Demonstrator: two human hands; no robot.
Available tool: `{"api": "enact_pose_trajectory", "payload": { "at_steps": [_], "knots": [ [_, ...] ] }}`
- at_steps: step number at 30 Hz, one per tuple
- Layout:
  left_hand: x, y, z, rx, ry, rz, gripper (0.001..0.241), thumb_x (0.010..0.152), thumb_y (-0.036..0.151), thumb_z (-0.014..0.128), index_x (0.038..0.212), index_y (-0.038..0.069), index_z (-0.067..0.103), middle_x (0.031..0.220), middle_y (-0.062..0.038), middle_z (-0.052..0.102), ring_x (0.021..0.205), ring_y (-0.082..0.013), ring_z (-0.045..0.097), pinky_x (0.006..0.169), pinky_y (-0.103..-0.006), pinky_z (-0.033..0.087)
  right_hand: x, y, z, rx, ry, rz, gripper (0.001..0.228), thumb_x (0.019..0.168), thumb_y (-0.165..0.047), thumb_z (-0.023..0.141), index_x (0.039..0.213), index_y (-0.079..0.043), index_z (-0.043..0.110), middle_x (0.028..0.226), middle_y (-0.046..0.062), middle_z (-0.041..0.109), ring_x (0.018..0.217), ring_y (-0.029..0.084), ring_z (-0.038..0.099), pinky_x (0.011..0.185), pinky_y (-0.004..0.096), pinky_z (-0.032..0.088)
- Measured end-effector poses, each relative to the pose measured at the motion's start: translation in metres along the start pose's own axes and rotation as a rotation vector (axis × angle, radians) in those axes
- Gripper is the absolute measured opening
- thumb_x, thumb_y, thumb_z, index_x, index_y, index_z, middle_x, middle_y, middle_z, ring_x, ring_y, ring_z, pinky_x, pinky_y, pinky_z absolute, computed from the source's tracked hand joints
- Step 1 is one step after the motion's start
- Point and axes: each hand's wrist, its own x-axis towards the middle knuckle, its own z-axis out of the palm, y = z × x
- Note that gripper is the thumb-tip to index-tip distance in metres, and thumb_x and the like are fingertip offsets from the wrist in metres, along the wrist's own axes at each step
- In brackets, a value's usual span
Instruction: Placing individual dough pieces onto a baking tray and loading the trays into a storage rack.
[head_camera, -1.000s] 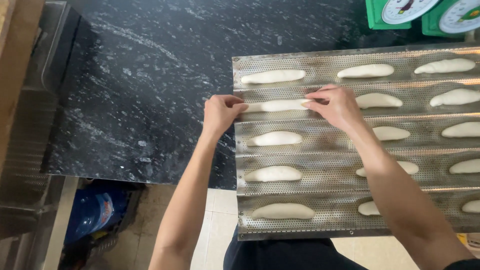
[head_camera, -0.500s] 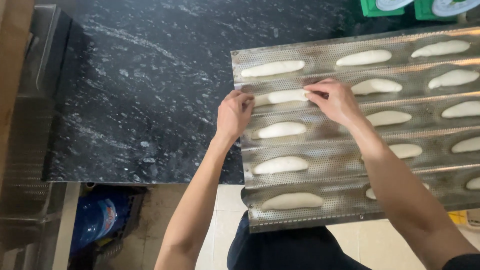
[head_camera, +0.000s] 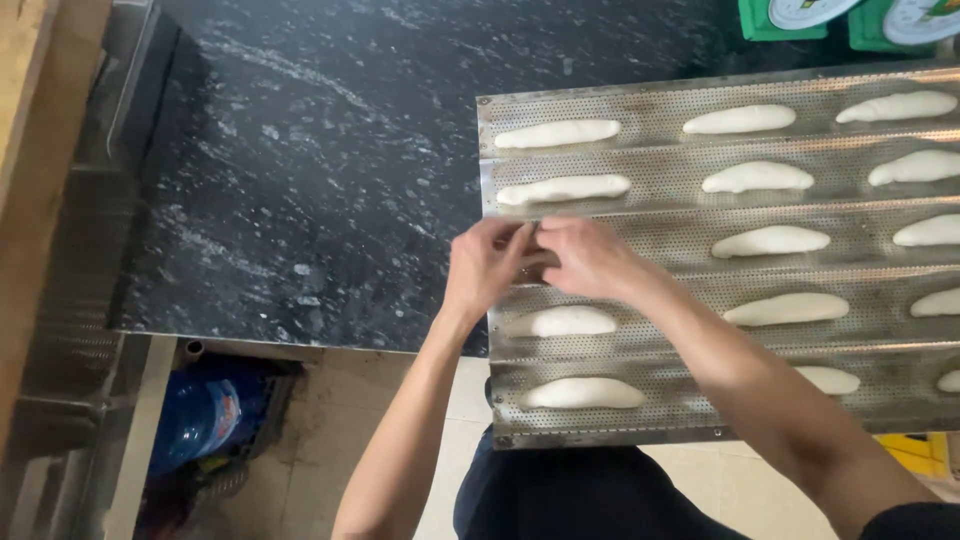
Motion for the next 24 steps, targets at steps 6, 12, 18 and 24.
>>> {"api": "enact_pose_trajectory", "payload": {
  "at_steps": [6, 12, 18, 24],
  "knots": [
    [0.007, 0.014, 0.022, -0.021, -0.38, -0.305, 0.057, 0.098, 0.066, 0.047, 0.11, 0.021, 0.079, 0.108, -0.011, 0.079, 0.117, -0.0363, 0.069, 0.103, -0.0475, 0.053, -0.038, -0.002, -0.05, 0.306, 0.044, 0.031, 0.041, 0.09, -0.022, 0.075, 0.125, -0.002, 0.068, 0.113, 0.015, 0.068, 0.106, 0.03, 0.066, 0.093, 0.042, 0.053],
    [0.011, 0.031, 0.02, 0.087, -0.351, -0.312, 0.048, 0.078, 0.05, 0.079, 0.112, 0.017, 0.08, 0.114, -0.013, 0.077, 0.115, -0.0385, 0.069, 0.104, -0.0459, 0.054, -0.053, 0.025, -0.03, 0.281, 0.094, 0.122, 0.036, 0.09, -0.014, 0.074, 0.119, 0.006, 0.068, 0.117, 0.023, 0.068, 0.114, 0.036, 0.065, 0.1, 0.041, 0.051],
    [0.016, 0.03, 0.012, -0.621, -0.246, -0.352, 0.051, 0.08, 0.02, 0.089, 0.124, 0.001, 0.071, 0.1, -0.025, 0.076, 0.075, -0.0192, 0.075, 0.072, -0.0325, 0.066, -0.065, 0.035, -0.034, 1.119, 0.172, 0.209, 0.046, 0.095, -0.019, 0.064, 0.135, 0.002, 0.059, 0.115, 0.02, 0.065, 0.101, 0.026, 0.064, 0.085, 0.032, 0.054],
    [0.013, 0.001, -0.004, -0.551, -0.221, -0.438, 0.045, 0.071, 0.007, 0.091, 0.11, -0.01, 0.074, 0.107, -0.028, 0.072, 0.091, -0.0247, 0.07, 0.078, -0.0345, 0.065, -0.082, 0.044, -0.045, 0.811, 0.161, 0.367, 0.031, 0.095, -0.004, 0.067, 0.123, 0.007, 0.066, 0.107, 0.025, 0.07, 0.089, 0.026, 0.07, 0.073, 0.026, 0.055]
  ]
}}
